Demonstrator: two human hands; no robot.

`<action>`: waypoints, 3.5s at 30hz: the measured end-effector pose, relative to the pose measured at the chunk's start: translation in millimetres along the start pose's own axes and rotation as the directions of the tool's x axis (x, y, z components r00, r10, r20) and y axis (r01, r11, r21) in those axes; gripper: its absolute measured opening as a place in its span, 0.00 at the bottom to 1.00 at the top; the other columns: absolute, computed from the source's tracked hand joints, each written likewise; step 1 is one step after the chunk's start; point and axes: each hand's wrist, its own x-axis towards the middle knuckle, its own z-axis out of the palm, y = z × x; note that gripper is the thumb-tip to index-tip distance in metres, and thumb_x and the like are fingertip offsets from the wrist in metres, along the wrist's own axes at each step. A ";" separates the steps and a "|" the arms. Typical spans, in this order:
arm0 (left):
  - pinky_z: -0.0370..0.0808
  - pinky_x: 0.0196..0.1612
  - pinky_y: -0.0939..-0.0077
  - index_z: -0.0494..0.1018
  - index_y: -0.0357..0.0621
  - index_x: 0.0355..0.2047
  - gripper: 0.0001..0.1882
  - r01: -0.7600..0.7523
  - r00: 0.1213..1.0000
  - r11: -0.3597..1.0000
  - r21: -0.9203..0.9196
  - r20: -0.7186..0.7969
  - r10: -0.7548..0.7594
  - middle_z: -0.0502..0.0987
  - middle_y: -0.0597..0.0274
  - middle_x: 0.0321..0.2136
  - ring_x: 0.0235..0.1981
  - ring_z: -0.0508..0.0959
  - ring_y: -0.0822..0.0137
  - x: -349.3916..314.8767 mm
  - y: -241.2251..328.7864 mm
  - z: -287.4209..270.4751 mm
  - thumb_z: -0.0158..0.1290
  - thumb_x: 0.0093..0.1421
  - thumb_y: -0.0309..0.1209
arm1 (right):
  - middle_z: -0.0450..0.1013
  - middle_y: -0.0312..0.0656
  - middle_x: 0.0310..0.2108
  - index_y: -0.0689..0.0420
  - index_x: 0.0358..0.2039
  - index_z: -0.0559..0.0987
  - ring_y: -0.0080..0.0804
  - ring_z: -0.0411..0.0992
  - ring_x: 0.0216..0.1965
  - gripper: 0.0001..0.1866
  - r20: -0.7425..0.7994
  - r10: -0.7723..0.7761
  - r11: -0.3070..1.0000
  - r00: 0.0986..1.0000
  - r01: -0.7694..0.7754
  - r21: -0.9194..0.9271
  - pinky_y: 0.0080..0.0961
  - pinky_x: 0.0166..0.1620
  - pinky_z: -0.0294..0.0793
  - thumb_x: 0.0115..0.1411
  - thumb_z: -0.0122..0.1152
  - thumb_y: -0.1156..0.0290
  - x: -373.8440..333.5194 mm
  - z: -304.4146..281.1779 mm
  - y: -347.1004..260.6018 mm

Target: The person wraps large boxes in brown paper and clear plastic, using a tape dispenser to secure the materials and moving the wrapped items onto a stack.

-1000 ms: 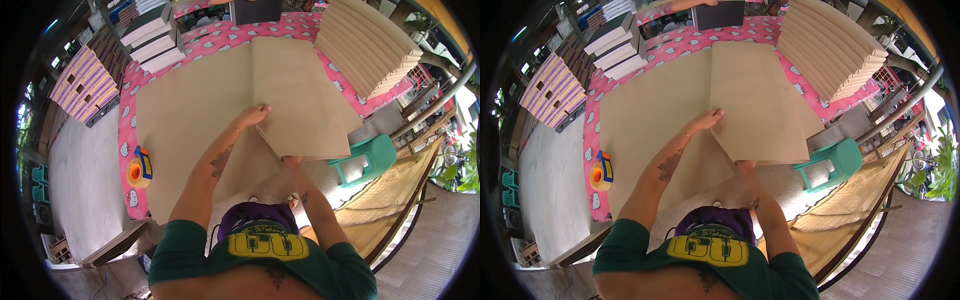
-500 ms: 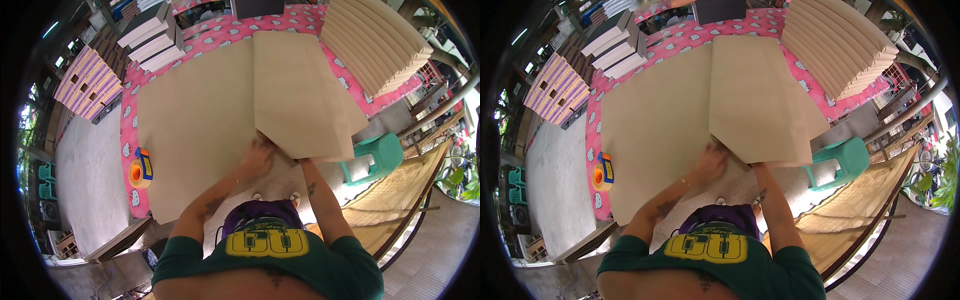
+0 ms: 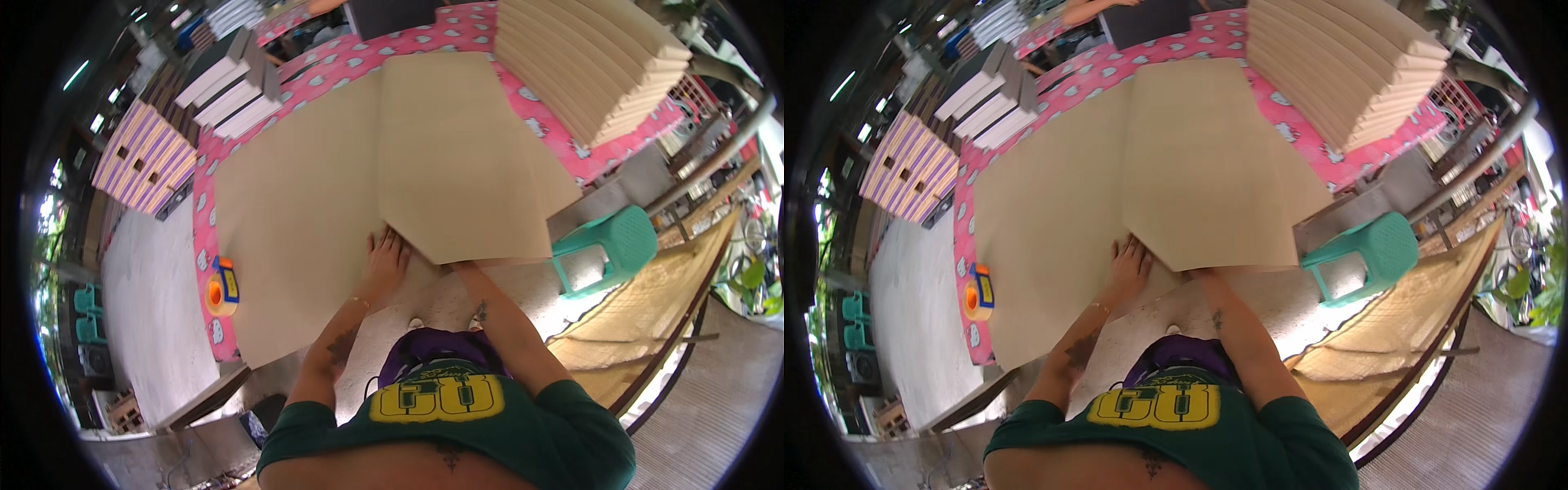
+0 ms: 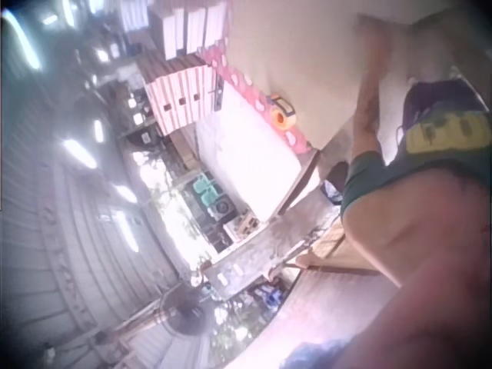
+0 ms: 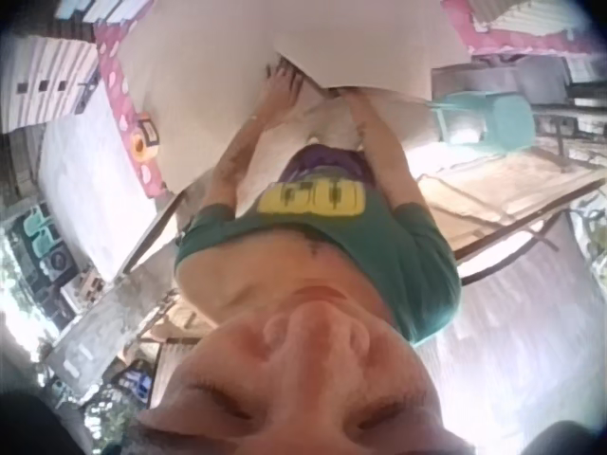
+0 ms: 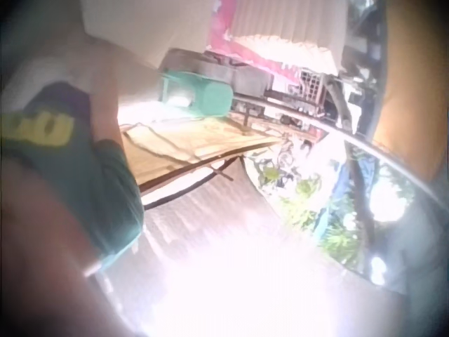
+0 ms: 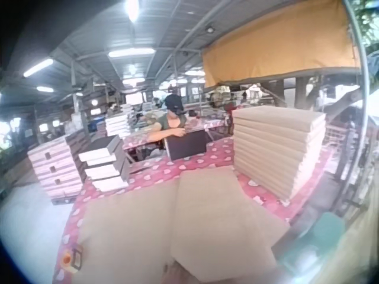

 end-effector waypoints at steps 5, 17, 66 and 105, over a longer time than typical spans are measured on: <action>0.49 0.67 0.35 0.64 0.28 0.60 0.35 -0.121 0.963 0.985 0.121 0.257 0.087 0.61 0.36 0.62 0.66 0.57 0.38 -64.1 88.1 13.0 0.48 0.65 0.48 | 0.72 0.49 0.55 0.61 0.59 0.71 0.39 0.74 0.53 0.24 0.537 -0.116 0.972 0.836 0.206 -0.111 0.34 0.56 0.74 0.63 0.55 0.68 -66.6 -47.2 -43.5; 0.68 0.56 0.46 0.69 0.33 0.56 0.34 0.135 0.988 0.953 -0.270 0.109 -0.110 0.73 0.37 0.51 0.54 0.72 0.41 73.5 279.3 135.5 0.50 0.64 0.52 | 0.62 0.34 0.67 0.37 0.65 0.66 0.36 0.61 0.66 0.41 0.654 -0.249 0.053 0.715 0.684 -0.728 0.44 0.62 0.66 0.50 0.70 0.65 45.2 -281.0 -35.5; 0.71 0.56 0.54 0.67 0.39 0.60 0.25 -0.330 0.898 0.939 -0.094 0.274 0.343 0.70 0.43 0.57 0.55 0.74 0.52 48.3 123.7 43.4 0.46 0.69 0.42 | 0.78 0.42 0.30 0.63 0.33 0.80 0.29 0.78 0.31 0.17 0.077 0.370 0.886 0.926 -0.377 0.270 0.27 0.35 0.81 0.66 0.56 0.60 -120.7 -173.2 -28.6; 0.42 0.70 0.39 0.56 0.61 0.70 0.29 -0.442 0.890 0.891 0.104 0.180 0.420 0.51 0.50 0.71 0.72 0.48 0.43 141.1 -39.1 -14.9 0.36 0.71 0.50 | 0.39 0.47 0.75 0.56 0.72 0.49 0.44 0.37 0.75 0.39 -0.388 -0.026 0.425 0.921 -0.341 -0.838 0.54 0.71 0.42 0.70 0.38 0.46 42.3 -115.6 -41.6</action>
